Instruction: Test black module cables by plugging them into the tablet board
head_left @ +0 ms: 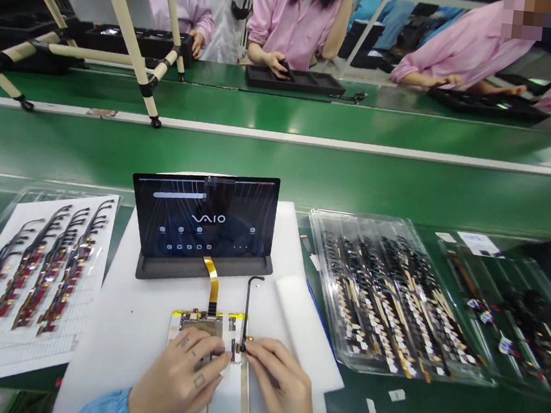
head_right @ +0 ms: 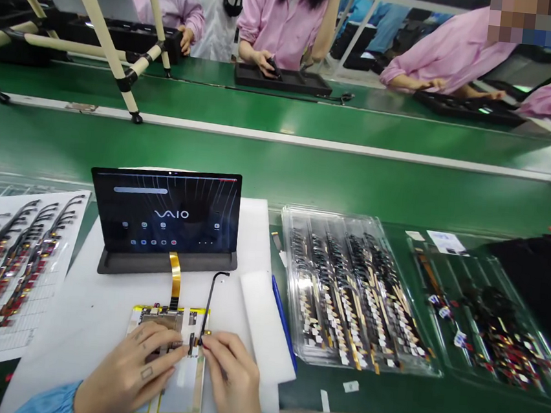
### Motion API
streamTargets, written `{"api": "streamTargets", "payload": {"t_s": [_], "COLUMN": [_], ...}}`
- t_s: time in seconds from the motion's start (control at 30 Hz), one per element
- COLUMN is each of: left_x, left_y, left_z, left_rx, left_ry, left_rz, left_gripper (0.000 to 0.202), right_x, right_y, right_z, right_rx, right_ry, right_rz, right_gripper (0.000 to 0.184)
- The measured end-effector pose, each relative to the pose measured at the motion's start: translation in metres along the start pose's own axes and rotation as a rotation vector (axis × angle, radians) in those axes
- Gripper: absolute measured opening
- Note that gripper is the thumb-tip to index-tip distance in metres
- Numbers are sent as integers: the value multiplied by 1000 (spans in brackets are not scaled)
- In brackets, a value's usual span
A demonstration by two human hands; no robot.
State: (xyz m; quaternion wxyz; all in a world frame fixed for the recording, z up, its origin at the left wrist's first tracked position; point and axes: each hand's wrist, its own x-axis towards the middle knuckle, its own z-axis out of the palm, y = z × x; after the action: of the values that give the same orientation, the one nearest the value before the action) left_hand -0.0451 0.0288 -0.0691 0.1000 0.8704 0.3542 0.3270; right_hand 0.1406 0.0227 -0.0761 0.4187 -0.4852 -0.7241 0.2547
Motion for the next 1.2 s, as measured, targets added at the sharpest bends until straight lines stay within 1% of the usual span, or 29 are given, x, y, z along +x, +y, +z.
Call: {"api": "streamTargets", "payload": {"t_s": [0.3, 0.87, 1.03, 1.2], "left_x": [-1, -1, 1, 2], "left_y": [0, -1, 0, 1], "left_z": [0, 1, 1, 0], "left_rx": [-21, -28, 33, 69], "left_ry": [19, 17, -35, -31], "left_rz": [-28, -7, 7, 5], "left_gripper": [23, 23, 28, 30], "right_x": [-2, -1, -1, -1], "right_y": [4, 2, 1, 0], "right_z": [1, 1, 2, 2], "right_rx": [6, -24, -31, -27], "right_ry": [-44, -56, -39, -30], "right_rz": [-25, -48, -58, -47], "right_gripper": [22, 21, 21, 22]}}
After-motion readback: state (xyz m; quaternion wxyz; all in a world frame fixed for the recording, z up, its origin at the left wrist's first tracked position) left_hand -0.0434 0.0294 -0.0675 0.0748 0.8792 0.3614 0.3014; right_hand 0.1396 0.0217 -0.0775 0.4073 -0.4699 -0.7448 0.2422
